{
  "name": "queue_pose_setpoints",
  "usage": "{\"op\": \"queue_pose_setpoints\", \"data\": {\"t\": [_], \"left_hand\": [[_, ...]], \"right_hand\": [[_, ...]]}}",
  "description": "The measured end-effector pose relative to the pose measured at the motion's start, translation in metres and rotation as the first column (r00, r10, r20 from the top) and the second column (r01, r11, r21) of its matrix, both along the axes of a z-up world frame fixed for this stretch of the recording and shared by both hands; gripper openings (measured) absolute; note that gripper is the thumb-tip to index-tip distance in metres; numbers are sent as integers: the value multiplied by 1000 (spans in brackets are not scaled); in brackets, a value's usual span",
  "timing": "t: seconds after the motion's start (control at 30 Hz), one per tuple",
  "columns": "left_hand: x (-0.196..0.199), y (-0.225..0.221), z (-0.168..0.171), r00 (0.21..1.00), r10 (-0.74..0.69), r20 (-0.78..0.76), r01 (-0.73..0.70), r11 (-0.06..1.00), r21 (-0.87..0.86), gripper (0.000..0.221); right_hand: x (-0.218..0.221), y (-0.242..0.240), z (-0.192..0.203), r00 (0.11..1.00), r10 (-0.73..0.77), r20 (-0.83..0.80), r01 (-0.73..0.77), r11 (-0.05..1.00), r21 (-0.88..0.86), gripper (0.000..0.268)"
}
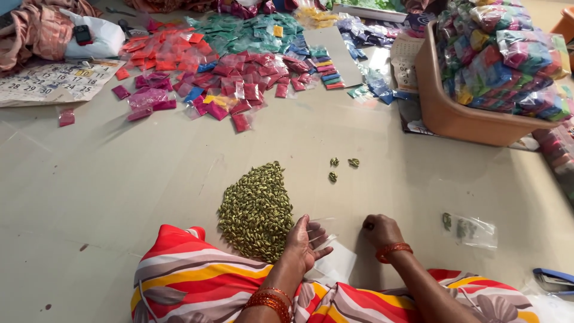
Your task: The person sorts and packages cardamom pods into small plastic bags.
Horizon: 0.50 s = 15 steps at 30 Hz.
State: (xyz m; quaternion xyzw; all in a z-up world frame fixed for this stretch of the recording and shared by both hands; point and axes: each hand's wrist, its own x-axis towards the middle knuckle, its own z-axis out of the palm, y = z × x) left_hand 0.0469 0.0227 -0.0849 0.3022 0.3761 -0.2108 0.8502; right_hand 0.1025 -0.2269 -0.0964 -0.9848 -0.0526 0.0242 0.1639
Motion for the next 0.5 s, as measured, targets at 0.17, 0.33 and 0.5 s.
{"op": "queue_pose_setpoints", "data": {"t": [0.17, 0.33, 0.5], "left_hand": [[4, -1, -6, 1000, -2, -27, 3, 1000, 20, 39], [-4, 1, 16, 998, -51, -24, 51, 999, 0, 47], [-8, 3, 17, 996, -84, -1, 83, 990, -116, 50]], "right_hand": [[-14, 32, 85, 896, -206, -394, 405, 741, 535, 18], [-45, 89, 151, 944, 30, -328, 120, 895, 429, 23], [-58, 96, 161, 970, 13, -241, 72, 938, 339, 29]]}}
